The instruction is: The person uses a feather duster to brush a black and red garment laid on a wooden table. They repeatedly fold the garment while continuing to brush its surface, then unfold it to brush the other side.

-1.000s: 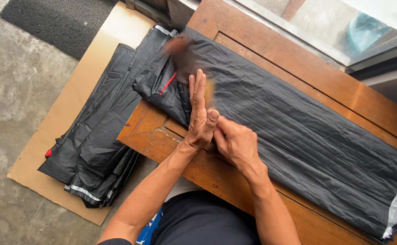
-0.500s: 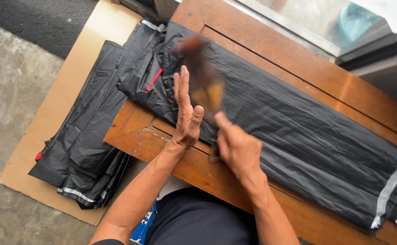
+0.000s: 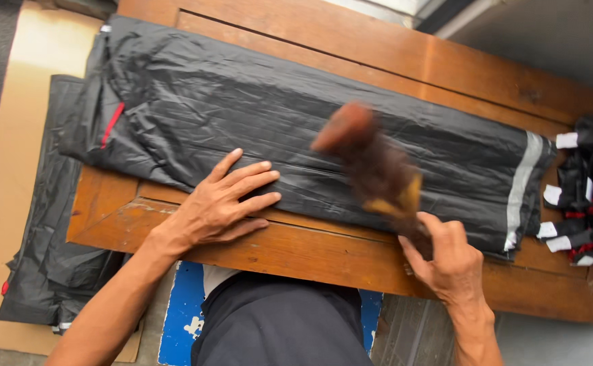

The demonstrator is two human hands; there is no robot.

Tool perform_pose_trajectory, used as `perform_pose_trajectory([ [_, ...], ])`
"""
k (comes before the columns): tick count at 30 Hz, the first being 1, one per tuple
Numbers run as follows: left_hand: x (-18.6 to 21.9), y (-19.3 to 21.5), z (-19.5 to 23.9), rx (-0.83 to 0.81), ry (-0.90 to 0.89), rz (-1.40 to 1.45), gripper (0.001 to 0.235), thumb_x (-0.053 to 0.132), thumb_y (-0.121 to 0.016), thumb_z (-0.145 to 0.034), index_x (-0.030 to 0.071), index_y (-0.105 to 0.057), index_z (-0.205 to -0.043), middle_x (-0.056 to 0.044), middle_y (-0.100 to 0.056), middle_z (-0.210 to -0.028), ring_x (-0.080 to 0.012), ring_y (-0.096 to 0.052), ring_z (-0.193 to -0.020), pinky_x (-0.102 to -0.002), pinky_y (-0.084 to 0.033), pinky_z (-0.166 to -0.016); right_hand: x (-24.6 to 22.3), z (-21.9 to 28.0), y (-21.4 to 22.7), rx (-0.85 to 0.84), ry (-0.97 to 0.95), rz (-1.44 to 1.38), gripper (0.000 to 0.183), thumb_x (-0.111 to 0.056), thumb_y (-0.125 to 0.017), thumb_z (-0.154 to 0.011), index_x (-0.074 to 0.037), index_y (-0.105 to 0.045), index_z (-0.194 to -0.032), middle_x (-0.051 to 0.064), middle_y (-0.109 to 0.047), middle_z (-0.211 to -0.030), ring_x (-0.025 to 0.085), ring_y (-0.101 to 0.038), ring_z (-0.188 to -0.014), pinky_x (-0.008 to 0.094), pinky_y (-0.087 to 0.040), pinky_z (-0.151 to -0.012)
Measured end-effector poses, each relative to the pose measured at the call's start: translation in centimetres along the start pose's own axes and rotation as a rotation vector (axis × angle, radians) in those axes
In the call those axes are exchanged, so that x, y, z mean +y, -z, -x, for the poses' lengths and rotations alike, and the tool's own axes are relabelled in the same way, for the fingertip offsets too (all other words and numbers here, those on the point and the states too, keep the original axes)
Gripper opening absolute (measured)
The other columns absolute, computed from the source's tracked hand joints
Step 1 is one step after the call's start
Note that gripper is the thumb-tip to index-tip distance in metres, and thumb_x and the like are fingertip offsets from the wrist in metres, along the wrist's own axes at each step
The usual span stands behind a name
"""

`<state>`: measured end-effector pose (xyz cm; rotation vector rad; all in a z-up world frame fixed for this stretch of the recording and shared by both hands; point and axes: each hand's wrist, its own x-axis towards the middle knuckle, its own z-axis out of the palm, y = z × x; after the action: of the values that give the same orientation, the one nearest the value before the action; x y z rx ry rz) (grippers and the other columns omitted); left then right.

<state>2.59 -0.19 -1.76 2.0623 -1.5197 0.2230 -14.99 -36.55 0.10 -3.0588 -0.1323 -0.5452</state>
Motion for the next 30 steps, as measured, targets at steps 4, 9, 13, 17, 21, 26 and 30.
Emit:
perform_pose_trajectory([
  [4, -0.6, -1.3, -0.3, 0.084, -0.114, -0.229, 0.014, 0.015, -0.055, -0.095, 0.011, -0.066, -0.105, -0.012, -0.064, -0.113, -0.0278, -0.062, -0.109, -0.052, -0.043, -0.101, 1.1, 2.0, -2.1, -0.04, 0.134, 0.124, 0.038, -0.025, -0.068, -0.076, -0.023, -0.066, -0.114, -0.003, -0.042, -0.074, 0.014, -0.046, -0.049, 0.029, -0.043, -0.044],
  [9, -0.2, -1.3, -1.4, 0.148, -0.211, -0.375, 0.016, 0.013, -0.052, -0.093, 0.007, -0.067, -0.094, -0.013, -0.068, -0.098, -0.0268, -0.067, -0.095, -0.042, -0.053, -0.089, 0.2, -0.1, -2.3, 0.136, 0.205, 0.185, 0.019, -0.029, -0.059, -0.087, -0.025, -0.071, -0.101, -0.004, -0.041, -0.069, 0.014, -0.046, -0.042, 0.027, -0.047, -0.047],
  [13, -0.3, -2.4, -0.8, 0.171, -0.147, -0.412, 0.02, 0.015, -0.05, -0.094, 0.007, -0.068, -0.097, -0.011, -0.067, -0.094, -0.0258, -0.068, -0.092, -0.041, -0.054, -0.087, 0.2, -0.9, -1.3, 0.116, 0.176, 0.167, 0.028, -0.035, -0.068, -0.078, -0.026, -0.069, -0.105, -0.005, -0.048, -0.08, 0.014, -0.053, -0.045, 0.029, -0.05, -0.049],
  [17, 0.1, -2.1, -1.2, 0.21, -0.037, -0.416, 0.021, 0.015, -0.045, -0.099, 0.008, -0.066, -0.098, -0.008, -0.064, -0.095, -0.0236, -0.067, -0.095, -0.038, -0.054, -0.089, 0.8, -1.0, -1.8, 0.195, 0.159, 0.231, 0.019, -0.03, -0.067, -0.082, -0.027, -0.071, -0.101, -0.004, -0.052, -0.085, 0.014, -0.051, -0.042, 0.029, -0.05, -0.046],
  [21, 0.8, -1.1, -2.0, 0.265, -0.044, -0.486, 0.017, 0.013, -0.051, -0.097, 0.005, -0.065, -0.094, -0.01, -0.064, -0.091, -0.0259, -0.068, -0.092, -0.038, -0.053, -0.089, 1.8, -0.1, -2.6, 0.241, 0.118, 0.243, 0.013, -0.019, -0.061, -0.089, -0.021, -0.072, -0.094, -0.002, -0.059, -0.09, 0.016, -0.06, -0.06, 0.026, -0.05, -0.056],
  [26, 1.3, 0.2, -2.2, 0.313, 0.038, -0.485, 0.032, 0.03, -0.069, -0.085, 0.007, -0.066, -0.107, -0.011, -0.065, -0.103, -0.0288, -0.063, -0.105, -0.043, -0.048, -0.098, 1.0, -1.7, -0.9, 0.294, 0.052, 0.264, 0.018, -0.012, -0.059, -0.092, -0.021, -0.074, -0.094, -0.006, -0.068, -0.088, 0.015, -0.06, -0.062, 0.024, -0.049, -0.06],
  [30, 0.5, -0.5, -0.1, 0.338, 0.085, -0.582, 0.016, 0.018, -0.058, -0.094, 0.01, -0.069, -0.103, -0.01, -0.067, -0.102, -0.0272, -0.065, -0.103, -0.044, -0.047, -0.098, 0.4, -1.9, 0.6, 0.309, -0.013, 0.28, 0.019, -0.011, -0.059, -0.091, -0.022, -0.074, -0.097, -0.007, -0.07, -0.09, 0.014, -0.062, -0.065, 0.024, -0.05, -0.062],
])
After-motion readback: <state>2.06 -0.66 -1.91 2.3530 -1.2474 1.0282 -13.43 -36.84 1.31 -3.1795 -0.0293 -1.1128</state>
